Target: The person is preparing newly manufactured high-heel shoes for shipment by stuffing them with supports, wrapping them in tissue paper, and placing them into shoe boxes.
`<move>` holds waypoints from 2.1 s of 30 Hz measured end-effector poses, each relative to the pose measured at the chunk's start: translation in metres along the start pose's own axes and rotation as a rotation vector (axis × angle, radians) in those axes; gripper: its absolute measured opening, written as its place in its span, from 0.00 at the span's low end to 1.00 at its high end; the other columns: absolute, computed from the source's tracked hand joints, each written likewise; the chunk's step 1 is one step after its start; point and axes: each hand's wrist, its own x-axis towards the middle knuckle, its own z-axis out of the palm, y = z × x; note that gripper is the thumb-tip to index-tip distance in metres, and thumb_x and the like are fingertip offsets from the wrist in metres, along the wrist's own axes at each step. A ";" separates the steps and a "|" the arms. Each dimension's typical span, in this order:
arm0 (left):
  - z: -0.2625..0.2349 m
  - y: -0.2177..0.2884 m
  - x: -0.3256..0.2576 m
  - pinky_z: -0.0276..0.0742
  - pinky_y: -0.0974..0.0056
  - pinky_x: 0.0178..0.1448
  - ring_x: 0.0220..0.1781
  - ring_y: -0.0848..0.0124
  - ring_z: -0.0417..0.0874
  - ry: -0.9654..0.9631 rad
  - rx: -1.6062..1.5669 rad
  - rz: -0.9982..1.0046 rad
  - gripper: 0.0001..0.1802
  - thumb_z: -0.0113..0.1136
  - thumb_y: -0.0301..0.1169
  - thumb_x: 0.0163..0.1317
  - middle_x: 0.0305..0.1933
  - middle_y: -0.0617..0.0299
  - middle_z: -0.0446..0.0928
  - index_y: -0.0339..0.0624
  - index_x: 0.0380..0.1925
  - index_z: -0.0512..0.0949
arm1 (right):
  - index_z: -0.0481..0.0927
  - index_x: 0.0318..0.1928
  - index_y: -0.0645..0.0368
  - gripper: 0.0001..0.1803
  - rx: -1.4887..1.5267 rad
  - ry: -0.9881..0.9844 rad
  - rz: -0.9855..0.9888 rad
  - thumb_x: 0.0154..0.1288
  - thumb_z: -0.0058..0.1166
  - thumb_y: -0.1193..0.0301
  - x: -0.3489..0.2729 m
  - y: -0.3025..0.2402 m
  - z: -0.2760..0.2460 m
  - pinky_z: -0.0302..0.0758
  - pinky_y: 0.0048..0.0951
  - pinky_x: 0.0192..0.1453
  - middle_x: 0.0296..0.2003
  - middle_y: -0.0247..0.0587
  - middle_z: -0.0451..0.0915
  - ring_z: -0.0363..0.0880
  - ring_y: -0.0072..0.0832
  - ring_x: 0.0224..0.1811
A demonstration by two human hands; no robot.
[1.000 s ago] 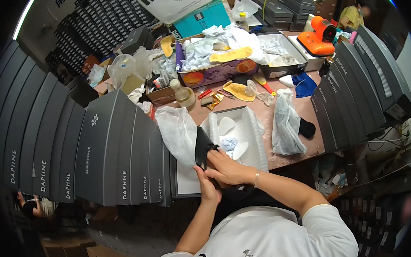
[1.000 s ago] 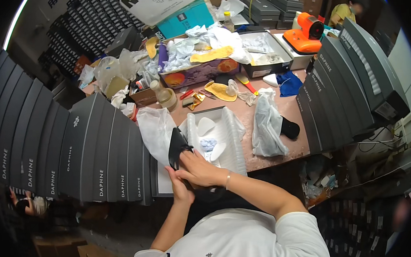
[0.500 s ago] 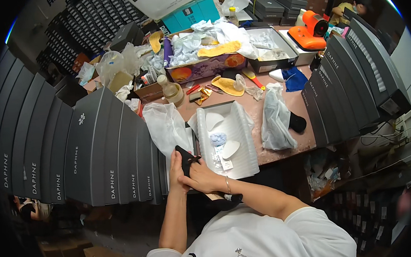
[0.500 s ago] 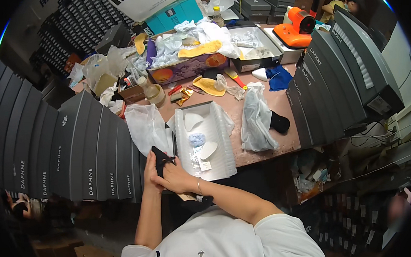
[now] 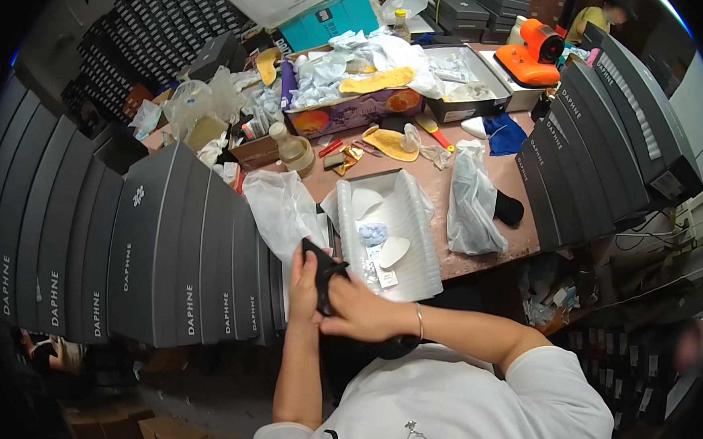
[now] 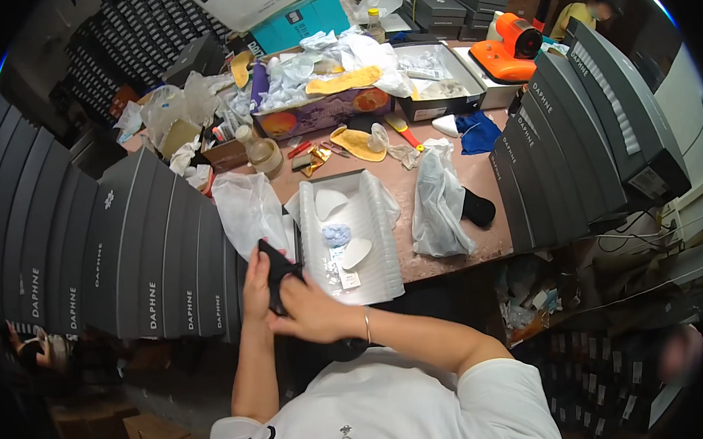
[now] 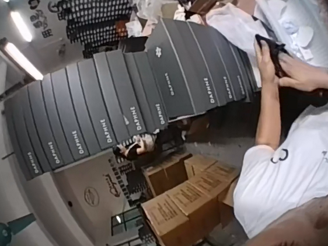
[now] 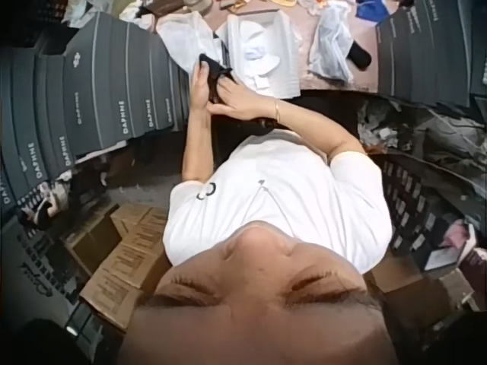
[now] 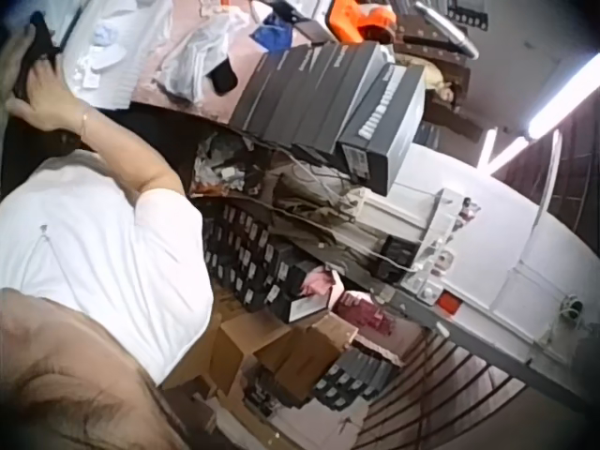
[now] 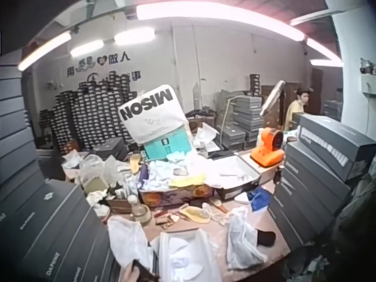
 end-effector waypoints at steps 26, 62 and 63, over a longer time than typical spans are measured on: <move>-0.023 0.006 0.016 0.78 0.63 0.55 0.53 0.67 0.79 -0.143 -0.131 -0.068 0.31 0.50 0.41 0.71 0.57 0.52 0.72 0.39 0.68 0.55 | 0.58 0.69 0.61 0.39 0.467 -0.109 0.146 0.59 0.57 0.67 -0.050 -0.015 -0.016 0.64 0.34 0.67 0.70 0.61 0.52 0.63 0.45 0.67; -0.044 -0.059 -0.011 0.79 0.66 0.35 0.30 0.71 0.81 0.095 -0.137 -0.345 0.27 0.44 0.52 0.71 0.36 0.58 0.80 0.36 0.48 0.74 | 0.79 0.41 0.54 0.12 -0.793 0.107 0.267 0.55 0.51 0.74 0.056 0.210 -0.046 0.72 0.38 0.42 0.38 0.42 0.76 0.74 0.37 0.47; -0.046 -0.057 -0.011 0.79 0.66 0.35 0.30 0.71 0.81 0.103 -0.131 -0.354 0.28 0.43 0.53 0.71 0.36 0.58 0.79 0.36 0.48 0.73 | 0.80 0.40 0.56 0.10 -0.783 0.138 0.255 0.56 0.53 0.75 0.058 0.205 -0.050 0.72 0.40 0.40 0.37 0.42 0.76 0.75 0.38 0.43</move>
